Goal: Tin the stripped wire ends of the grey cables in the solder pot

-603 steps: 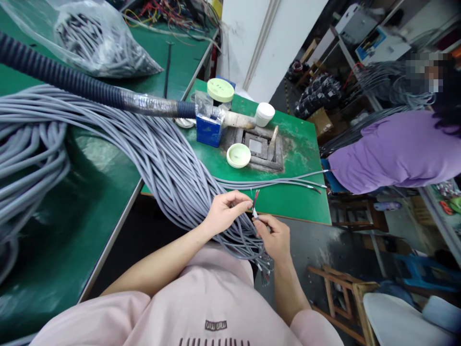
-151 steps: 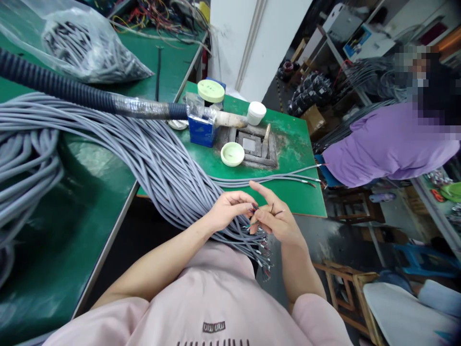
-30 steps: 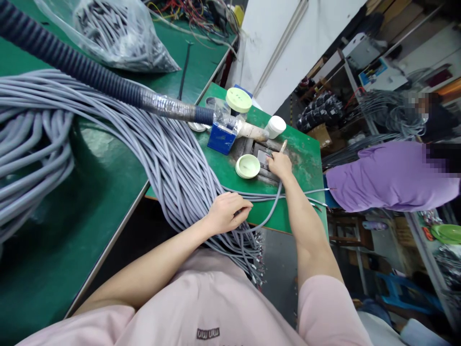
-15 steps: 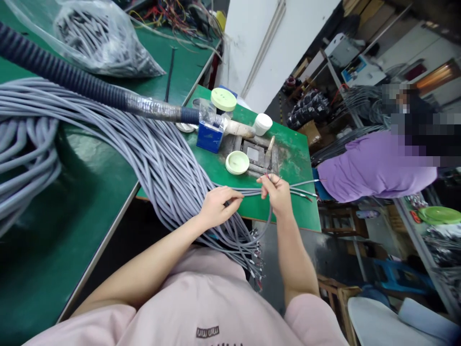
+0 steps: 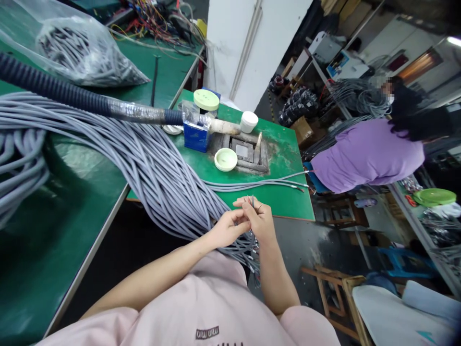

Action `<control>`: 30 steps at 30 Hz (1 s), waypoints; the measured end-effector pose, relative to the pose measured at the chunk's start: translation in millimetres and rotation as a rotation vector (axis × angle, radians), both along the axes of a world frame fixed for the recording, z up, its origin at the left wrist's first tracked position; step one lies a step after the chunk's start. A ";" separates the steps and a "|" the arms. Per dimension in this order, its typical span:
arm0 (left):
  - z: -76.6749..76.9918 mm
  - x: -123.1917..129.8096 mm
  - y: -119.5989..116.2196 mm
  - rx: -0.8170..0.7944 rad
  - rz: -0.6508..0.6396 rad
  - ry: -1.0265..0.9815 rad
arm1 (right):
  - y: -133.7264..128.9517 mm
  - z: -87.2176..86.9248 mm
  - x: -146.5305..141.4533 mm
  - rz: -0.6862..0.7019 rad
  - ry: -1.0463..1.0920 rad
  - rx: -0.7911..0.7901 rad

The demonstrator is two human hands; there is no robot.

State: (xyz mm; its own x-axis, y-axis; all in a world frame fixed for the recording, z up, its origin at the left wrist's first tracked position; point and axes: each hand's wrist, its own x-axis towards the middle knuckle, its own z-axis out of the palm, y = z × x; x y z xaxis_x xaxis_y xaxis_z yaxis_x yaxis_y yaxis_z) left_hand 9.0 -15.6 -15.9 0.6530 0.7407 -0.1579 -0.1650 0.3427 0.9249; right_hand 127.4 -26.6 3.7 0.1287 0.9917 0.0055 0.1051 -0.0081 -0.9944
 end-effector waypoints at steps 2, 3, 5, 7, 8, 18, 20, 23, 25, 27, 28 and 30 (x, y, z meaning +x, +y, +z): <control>4.5 -2.5 -0.1 0.050 -0.060 0.052 | -0.4 0.2 5.9 0.004 0.033 -0.014; 7.2 -3.6 -0.2 0.081 -0.079 0.077 | -0.4 0.7 9.7 -0.004 0.036 -0.016; 11.5 -4.7 -0.9 0.122 -0.087 0.115 | -0.7 2.5 18.2 -0.034 0.005 0.006; 13.1 -4.2 -1.3 0.102 -0.064 0.122 | -3.2 3.9 26.3 -0.101 -0.037 0.047; 13.0 -3.6 -1.0 0.066 -0.049 0.111 | -5.8 3.9 29.7 -0.141 -0.048 0.068; 21.0 -5.9 14.5 -0.151 0.196 0.049 | -50.2 -14.3 10.4 0.056 -0.176 -0.117; 22.8 -7.1 15.5 -0.129 0.230 0.084 | -52.1 -14.0 3.4 0.047 -0.191 -0.146; 24.0 -8.8 17.2 -0.061 0.279 0.176 | -51.8 -12.2 -1.6 0.092 -0.202 -0.146; 24.5 -10.2 18.4 -0.017 0.292 0.223 | -51.6 -11.2 -2.5 0.114 -0.203 -0.146; 25.4 -11.6 18.9 0.027 0.299 0.248 | -52.3 -10.7 -2.8 0.112 -0.192 -0.150; 25.8 -12.3 18.7 0.056 0.298 0.257 | -52.9 -10.8 -2.9 0.114 -0.181 -0.149; 26.7 -13.5 17.6 0.127 0.293 0.264 | -54.5 -12.0 -2.7 0.123 -0.148 -0.141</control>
